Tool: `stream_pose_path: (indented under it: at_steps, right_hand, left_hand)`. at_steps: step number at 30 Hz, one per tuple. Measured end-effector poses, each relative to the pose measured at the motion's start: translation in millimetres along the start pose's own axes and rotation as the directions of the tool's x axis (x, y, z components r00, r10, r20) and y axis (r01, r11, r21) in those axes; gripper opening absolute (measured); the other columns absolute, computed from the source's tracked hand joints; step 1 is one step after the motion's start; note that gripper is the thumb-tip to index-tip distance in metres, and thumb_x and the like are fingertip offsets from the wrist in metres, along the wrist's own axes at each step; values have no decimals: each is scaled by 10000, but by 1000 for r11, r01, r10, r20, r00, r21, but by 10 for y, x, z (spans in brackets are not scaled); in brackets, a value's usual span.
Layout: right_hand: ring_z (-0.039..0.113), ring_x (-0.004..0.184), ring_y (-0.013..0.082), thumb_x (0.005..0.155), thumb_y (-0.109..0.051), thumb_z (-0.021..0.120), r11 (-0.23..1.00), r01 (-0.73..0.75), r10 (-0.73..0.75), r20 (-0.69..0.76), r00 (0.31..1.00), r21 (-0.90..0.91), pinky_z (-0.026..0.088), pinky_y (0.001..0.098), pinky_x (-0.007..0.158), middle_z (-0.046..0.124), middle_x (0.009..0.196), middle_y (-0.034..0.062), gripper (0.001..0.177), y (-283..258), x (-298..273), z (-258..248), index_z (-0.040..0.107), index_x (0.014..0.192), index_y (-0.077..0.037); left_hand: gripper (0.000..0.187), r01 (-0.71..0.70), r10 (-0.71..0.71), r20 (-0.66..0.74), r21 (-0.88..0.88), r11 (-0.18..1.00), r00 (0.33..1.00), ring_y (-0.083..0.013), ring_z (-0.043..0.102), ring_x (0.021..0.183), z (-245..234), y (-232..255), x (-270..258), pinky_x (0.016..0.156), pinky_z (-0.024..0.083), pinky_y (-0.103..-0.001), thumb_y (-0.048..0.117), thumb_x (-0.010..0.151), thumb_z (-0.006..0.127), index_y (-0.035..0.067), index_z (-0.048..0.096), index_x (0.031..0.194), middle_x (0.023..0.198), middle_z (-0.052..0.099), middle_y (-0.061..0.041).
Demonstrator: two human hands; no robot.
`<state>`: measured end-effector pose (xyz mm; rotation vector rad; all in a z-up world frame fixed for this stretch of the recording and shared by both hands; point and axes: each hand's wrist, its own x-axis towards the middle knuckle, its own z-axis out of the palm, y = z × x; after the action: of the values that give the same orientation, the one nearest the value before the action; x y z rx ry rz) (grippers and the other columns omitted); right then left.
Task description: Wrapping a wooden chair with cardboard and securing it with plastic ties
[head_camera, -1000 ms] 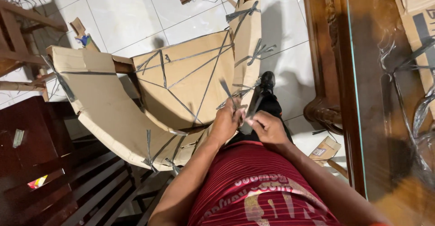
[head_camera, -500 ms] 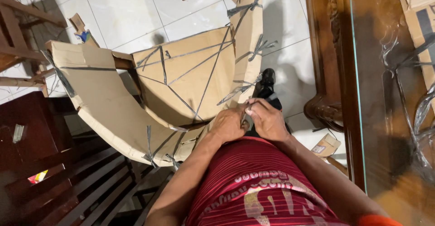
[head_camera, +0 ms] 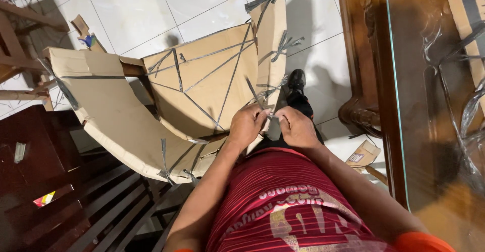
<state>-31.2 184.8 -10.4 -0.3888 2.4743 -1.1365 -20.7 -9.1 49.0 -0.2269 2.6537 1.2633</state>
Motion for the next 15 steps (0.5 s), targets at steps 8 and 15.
stream_pose_path:
  at_steps: [8,15]
  right_hand:
    - [711,982,368,895,-213,685,972,135,-141,-14,990,-194,586,517,825,696,1140,109,518,-482,-22,-114,518,1384,-179]
    - [699,974,421,947,-127,645,993,108,-109,-9,994,-43,566,558,818,719,1043,142,473,-329,66,81,411,1356,-102]
  left_hand:
    - [386,32,-28,44,-82,996,999,-432,703,789,266,-263,41,682,568,-498,323,1023,595,49,671,762,699,657,-204]
    - [351,120,-115,56,-101,988,992,-433,700,774,202,-211,59,678,533,-531,319,1005,601,39,652,799,676,656,-225]
